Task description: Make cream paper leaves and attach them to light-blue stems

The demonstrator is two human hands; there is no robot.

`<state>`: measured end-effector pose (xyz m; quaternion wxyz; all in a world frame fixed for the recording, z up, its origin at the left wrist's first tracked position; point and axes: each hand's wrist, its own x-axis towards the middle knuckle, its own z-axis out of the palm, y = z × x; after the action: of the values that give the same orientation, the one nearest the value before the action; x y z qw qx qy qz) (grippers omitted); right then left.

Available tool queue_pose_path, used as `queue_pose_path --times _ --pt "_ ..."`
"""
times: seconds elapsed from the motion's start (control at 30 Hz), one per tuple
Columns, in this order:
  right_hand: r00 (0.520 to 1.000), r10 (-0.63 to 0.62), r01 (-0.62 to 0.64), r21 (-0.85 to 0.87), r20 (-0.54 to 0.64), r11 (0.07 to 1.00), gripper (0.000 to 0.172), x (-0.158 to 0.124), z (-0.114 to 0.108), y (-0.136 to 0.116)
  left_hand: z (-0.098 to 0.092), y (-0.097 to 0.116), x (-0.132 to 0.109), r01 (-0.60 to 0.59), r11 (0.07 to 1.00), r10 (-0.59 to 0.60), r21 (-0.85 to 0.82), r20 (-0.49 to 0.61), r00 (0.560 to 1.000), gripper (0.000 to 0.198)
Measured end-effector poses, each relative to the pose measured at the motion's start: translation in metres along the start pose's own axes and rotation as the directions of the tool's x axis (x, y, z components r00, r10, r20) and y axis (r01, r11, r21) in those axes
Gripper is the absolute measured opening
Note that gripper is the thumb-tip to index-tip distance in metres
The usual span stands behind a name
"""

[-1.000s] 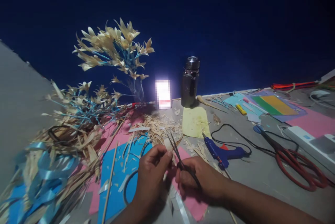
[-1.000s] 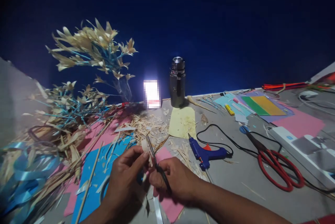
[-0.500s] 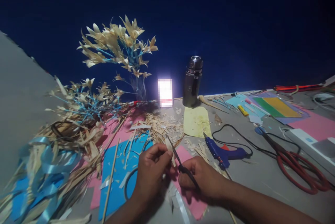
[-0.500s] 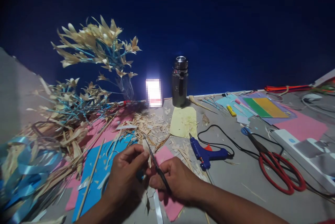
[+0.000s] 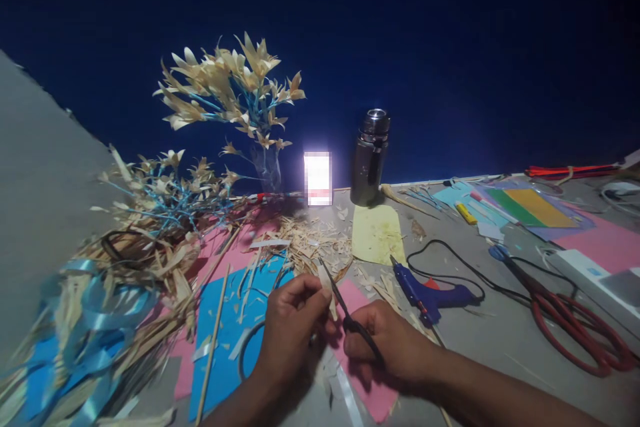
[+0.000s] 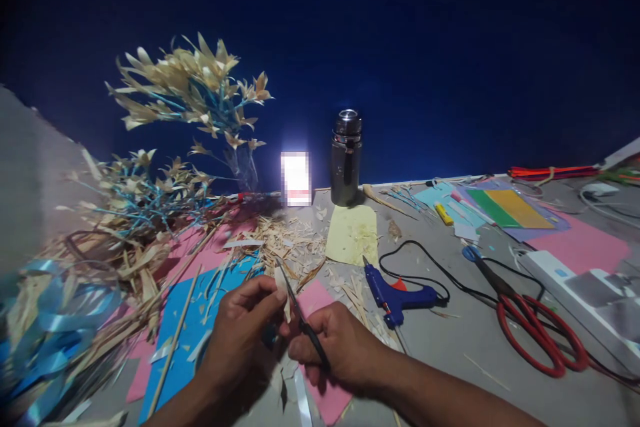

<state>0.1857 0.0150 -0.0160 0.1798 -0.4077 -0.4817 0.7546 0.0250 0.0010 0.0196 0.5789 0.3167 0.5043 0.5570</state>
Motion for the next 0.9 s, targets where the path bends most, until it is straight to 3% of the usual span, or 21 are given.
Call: queue_pose_path --times 0.27,0.5,0.63,0.73,0.9 --pt "1.0 -0.022 0.022 0.031 -0.008 0.999 0.032 -0.001 0.0 -0.004 -0.006 0.005 0.002 -0.021 0.998 0.018 0.053 0.055 0.998 0.021" --pt "0.999 -0.036 0.035 0.05 0.007 0.998 0.033 0.0 -0.001 0.0 0.0 0.01 -0.001 0.052 0.998 -0.051 -0.047 0.017 0.999 0.021" --pt "1.0 -0.031 0.031 0.04 -0.002 0.999 0.031 0.002 -0.002 0.003 -0.002 0.011 0.001 0.001 1.0 -0.001 0.001 0.0 1.0 0.021" --pt "0.998 -0.06 0.061 0.04 -0.033 0.997 0.032 0.002 -0.005 -0.002 -0.004 0.011 0.003 -0.001 1.0 0.001 -0.009 0.016 1.0 0.018" --pt "0.967 -0.164 0.197 0.169 -0.196 0.966 0.023 -0.003 -0.012 -0.025 -0.008 0.014 0.004 0.136 0.99 -0.129 -0.039 0.138 0.982 0.019"
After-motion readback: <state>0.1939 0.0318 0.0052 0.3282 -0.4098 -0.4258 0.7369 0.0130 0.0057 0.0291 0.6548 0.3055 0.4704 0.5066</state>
